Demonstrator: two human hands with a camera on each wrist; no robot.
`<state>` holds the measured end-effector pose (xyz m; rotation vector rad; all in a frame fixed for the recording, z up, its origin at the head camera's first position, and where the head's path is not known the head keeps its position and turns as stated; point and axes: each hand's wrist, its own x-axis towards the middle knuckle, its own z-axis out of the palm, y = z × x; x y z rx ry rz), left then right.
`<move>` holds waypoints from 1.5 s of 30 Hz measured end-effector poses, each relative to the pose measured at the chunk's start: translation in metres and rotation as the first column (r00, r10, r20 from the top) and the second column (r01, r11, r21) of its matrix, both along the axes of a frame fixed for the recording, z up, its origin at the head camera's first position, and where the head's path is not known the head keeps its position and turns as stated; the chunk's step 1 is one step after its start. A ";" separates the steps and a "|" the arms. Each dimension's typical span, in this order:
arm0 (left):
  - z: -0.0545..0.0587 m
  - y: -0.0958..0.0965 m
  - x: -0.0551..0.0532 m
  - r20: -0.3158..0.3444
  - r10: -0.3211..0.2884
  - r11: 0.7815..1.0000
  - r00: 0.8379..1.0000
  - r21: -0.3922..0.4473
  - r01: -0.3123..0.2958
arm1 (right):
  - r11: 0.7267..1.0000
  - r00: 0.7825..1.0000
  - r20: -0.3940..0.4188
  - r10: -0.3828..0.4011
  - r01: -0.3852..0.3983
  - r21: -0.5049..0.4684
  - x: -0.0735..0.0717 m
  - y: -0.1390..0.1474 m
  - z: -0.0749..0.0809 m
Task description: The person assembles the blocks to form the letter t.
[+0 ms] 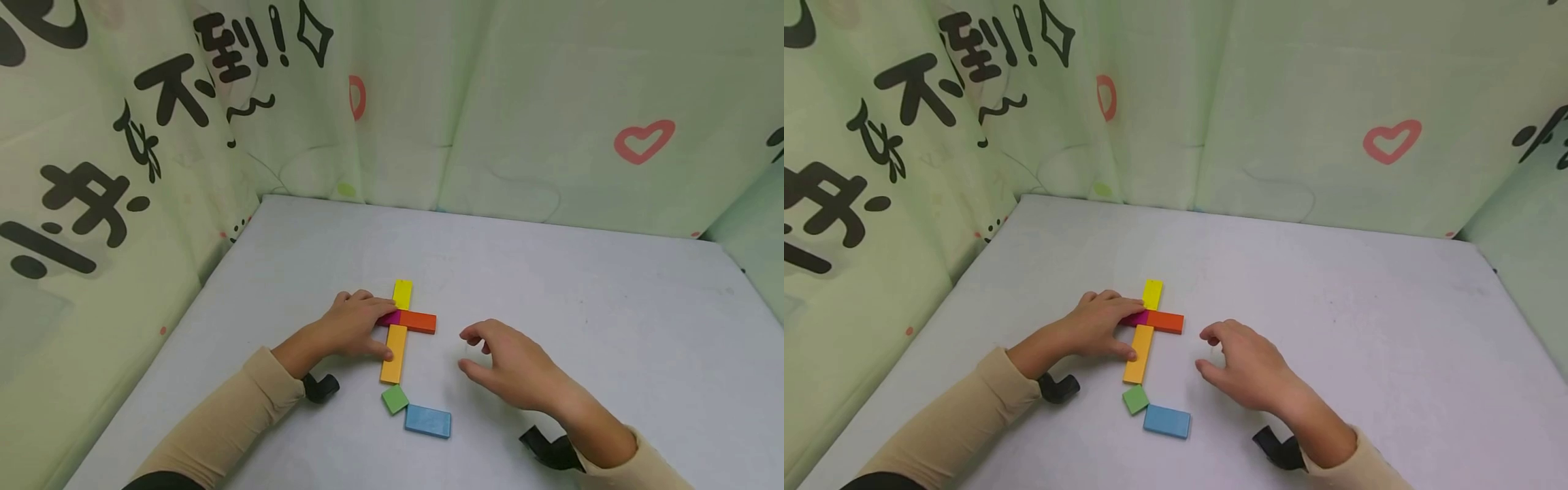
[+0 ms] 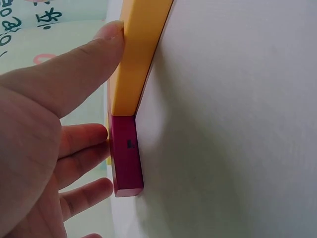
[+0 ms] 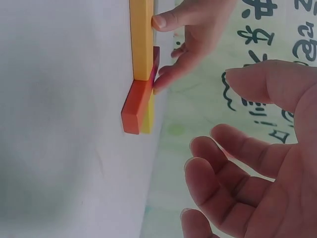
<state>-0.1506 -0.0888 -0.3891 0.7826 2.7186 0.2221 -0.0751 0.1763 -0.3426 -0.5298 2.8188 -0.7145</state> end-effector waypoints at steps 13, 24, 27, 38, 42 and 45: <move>-0.001 0.001 -0.001 -0.021 -0.007 0.999 1.000 -0.033 0.006 | 1.000 1.000 0.012 -0.010 0.010 -0.005 -0.003 -0.002 -0.005; 0.003 0.004 0.001 -0.036 -0.016 0.998 0.999 -0.061 0.013 | 1.000 1.000 0.009 -0.015 0.015 -0.012 -0.001 -0.001 -0.005; 0.003 0.004 0.001 -0.036 -0.013 0.998 0.999 -0.066 0.010 | 1.000 1.000 0.018 -0.016 0.016 -0.010 -0.001 -0.002 -0.004; 0.006 0.009 -0.001 -0.056 -0.019 0.992 0.998 -0.125 0.012 | 0.999 0.999 0.009 -0.035 0.035 -0.013 -0.001 0.001 -0.004; 0.006 0.010 -0.002 -0.060 -0.022 0.991 0.998 -0.136 0.014 | 0.999 0.999 0.010 -0.045 0.045 -0.007 0.000 0.003 -0.003; 0.007 0.010 -0.002 -0.061 -0.036 0.991 0.997 -0.130 0.028 | 0.999 0.999 0.007 -0.052 0.053 -0.004 0.001 0.005 -0.004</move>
